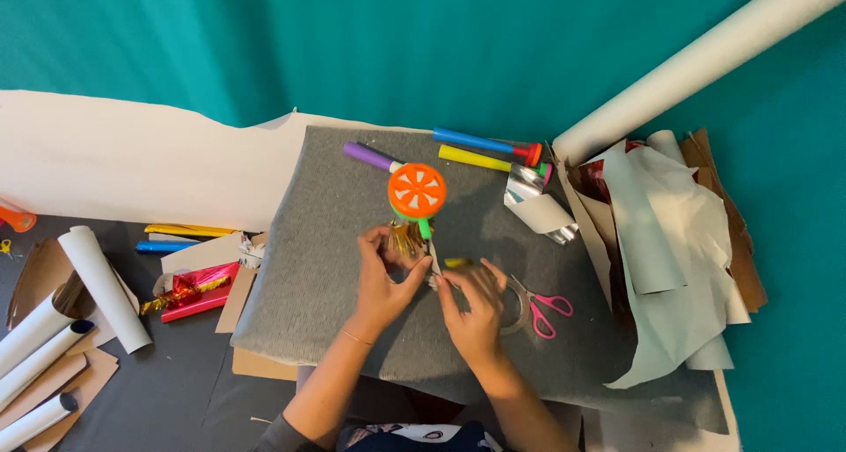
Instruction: A person is seen assembling a colorful toy by cutting pieces of adhesive tape and using them to secure gold foil around a central plastic structure.
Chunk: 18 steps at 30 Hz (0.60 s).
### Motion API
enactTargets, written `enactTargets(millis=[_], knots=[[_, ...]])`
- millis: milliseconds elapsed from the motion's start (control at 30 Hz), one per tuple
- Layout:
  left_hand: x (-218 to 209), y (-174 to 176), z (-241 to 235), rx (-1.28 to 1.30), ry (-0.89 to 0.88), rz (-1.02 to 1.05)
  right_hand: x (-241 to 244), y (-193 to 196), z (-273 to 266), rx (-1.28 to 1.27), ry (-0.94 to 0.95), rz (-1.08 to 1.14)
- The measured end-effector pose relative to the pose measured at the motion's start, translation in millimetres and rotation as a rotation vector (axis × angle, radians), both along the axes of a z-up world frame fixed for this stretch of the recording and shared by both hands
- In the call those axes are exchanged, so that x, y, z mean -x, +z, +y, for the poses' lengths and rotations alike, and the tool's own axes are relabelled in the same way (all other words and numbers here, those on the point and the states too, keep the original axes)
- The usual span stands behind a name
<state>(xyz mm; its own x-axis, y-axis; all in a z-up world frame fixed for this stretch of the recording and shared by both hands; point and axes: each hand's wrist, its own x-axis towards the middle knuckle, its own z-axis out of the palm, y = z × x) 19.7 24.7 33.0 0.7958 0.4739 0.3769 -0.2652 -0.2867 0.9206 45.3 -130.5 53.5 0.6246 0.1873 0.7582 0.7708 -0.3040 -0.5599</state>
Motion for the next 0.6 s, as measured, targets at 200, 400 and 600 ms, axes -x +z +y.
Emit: enactTargets(millis=[200, 400, 600], knots=[[-7, -3, -6, -0.146, 0.103, -0.091, 0, -14, 9, 0.109, -0.119, -0.206], [-5, 2, 0, -0.160, 0.001, -0.080, 7, -21, 16, 0.176, -0.176, -0.307], [9, 21, 4, -0.151, -0.095, -0.012, 26, -26, 15, 0.232, -0.087, -0.243]])
